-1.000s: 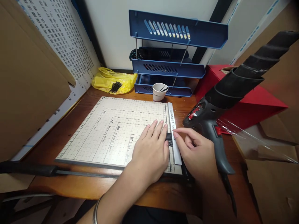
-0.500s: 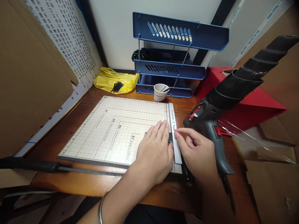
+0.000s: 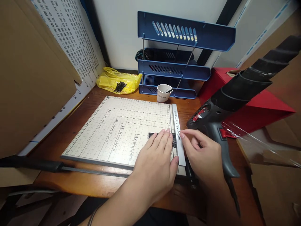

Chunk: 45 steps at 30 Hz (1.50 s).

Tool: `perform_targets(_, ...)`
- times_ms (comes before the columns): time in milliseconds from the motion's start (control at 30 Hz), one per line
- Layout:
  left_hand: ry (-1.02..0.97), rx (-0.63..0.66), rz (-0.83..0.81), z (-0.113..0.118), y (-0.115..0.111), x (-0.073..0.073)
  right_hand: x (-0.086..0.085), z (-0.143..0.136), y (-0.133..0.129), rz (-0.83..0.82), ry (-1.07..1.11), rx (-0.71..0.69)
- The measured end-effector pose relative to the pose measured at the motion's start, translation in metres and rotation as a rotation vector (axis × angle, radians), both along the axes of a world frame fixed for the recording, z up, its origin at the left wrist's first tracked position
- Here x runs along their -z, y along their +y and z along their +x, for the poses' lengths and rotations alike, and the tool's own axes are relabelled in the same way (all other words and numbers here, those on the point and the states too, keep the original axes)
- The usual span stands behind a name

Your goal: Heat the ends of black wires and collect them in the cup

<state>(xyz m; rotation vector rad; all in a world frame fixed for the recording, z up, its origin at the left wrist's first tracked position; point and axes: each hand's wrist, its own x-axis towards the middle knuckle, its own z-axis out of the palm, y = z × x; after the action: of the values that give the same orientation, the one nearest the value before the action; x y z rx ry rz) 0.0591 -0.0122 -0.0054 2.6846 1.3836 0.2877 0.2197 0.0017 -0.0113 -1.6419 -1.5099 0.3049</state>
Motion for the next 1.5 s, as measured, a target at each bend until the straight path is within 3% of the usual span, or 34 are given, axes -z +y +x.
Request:
perform_targets(233,-0.016,-0.008,0.008,0.0,0.001,0.002,-0.004,0.002,0.01,-0.163,-0.153,-0.108)
perform_targets(467,-0.046,-0.04,0.038,0.003,-0.001,0.007,-0.021,-0.002,0.023,-0.339,-0.328,-0.111)
perform_targets(900,-0.048,-0.029,0.044,0.002,-0.001,0.01,-0.037,-0.003,0.026,-0.46,-0.397,-0.188)
perform_targets(1100,-0.058,-0.039,0.064,0.002,-0.002,0.012,-0.044,-0.004,0.013,-0.439,-0.377,-0.21)
perform_targets(1233,-0.043,-0.013,0.088,0.001,-0.001,0.012,-0.042,-0.006,0.001,-0.469,-0.405,-0.296)
perform_targets(1500,-0.015,-0.002,0.064,-0.002,-0.001,0.01,-0.033,-0.004,0.007,-0.518,-0.403,-0.291)
